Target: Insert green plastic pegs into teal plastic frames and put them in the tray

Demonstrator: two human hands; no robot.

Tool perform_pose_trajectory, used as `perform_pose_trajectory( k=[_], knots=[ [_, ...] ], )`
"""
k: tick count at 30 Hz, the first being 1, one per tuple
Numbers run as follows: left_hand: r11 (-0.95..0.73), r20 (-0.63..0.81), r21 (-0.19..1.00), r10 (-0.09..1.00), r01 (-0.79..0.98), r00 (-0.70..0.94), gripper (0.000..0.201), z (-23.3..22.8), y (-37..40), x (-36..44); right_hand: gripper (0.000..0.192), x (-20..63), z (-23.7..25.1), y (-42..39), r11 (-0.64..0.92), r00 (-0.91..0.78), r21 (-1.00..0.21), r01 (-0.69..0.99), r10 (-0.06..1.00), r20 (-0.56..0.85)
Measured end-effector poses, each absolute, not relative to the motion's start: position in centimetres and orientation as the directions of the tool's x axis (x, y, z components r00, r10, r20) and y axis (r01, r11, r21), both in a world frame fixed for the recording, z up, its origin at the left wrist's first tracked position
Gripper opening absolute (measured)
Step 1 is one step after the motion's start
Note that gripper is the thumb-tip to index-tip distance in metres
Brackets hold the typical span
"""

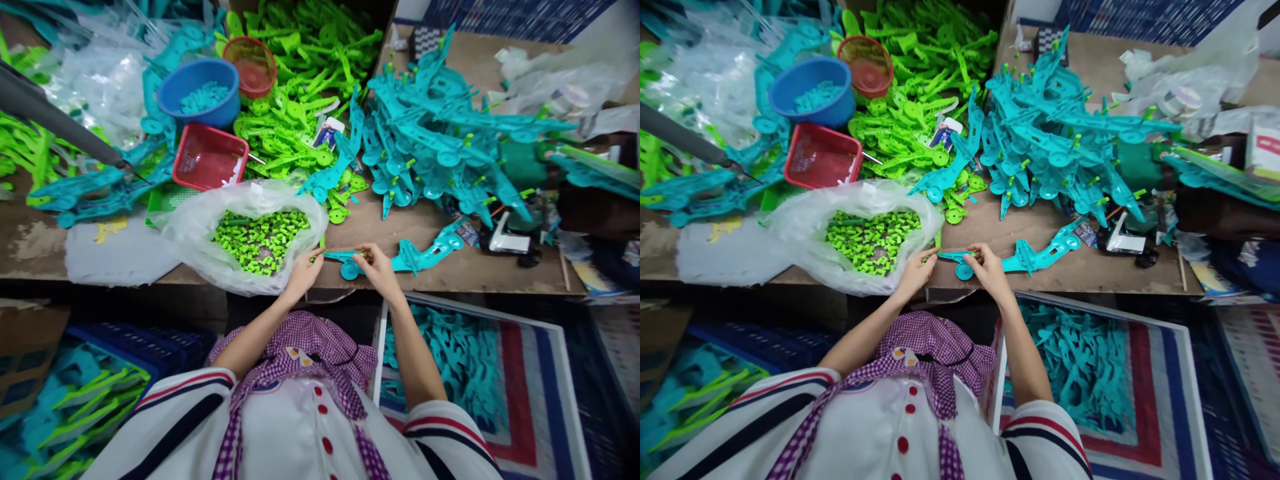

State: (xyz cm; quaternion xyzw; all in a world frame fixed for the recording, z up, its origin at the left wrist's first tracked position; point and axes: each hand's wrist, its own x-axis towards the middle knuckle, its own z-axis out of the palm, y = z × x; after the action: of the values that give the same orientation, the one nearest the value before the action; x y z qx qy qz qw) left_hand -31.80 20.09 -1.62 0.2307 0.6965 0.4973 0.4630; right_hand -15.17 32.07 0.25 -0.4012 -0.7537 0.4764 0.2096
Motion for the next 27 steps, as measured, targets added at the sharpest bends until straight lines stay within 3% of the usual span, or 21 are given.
perform_pose_trajectory(
  k=[5,9,17,27],
  knots=[
    [0.472,-0.345,0.855,0.828,0.217,-0.441,0.037,-0.5,20.9,-31.9,0.037,-15.1,-1.8,32.0,0.158,-0.541,-0.911,0.381,0.837,-0.081],
    [0.450,-0.290,0.831,0.853,0.328,-0.434,0.035,-0.2,21.1,-31.5,0.038,-15.1,-1.8,32.0,0.120,-0.544,-0.929,0.349,0.834,-0.096],
    [0.436,-0.270,0.851,0.841,0.293,-0.469,0.028,-1.0,20.9,-31.0,0.031,-14.6,-2.1,31.3,0.347,-0.623,-0.867,0.358,0.781,0.055],
    [0.347,-0.259,0.934,0.825,0.087,-0.502,0.017,-1.4,21.2,-31.7,0.038,-15.0,-1.7,31.4,0.336,-0.639,-0.859,0.387,0.769,0.013]
  ],
)
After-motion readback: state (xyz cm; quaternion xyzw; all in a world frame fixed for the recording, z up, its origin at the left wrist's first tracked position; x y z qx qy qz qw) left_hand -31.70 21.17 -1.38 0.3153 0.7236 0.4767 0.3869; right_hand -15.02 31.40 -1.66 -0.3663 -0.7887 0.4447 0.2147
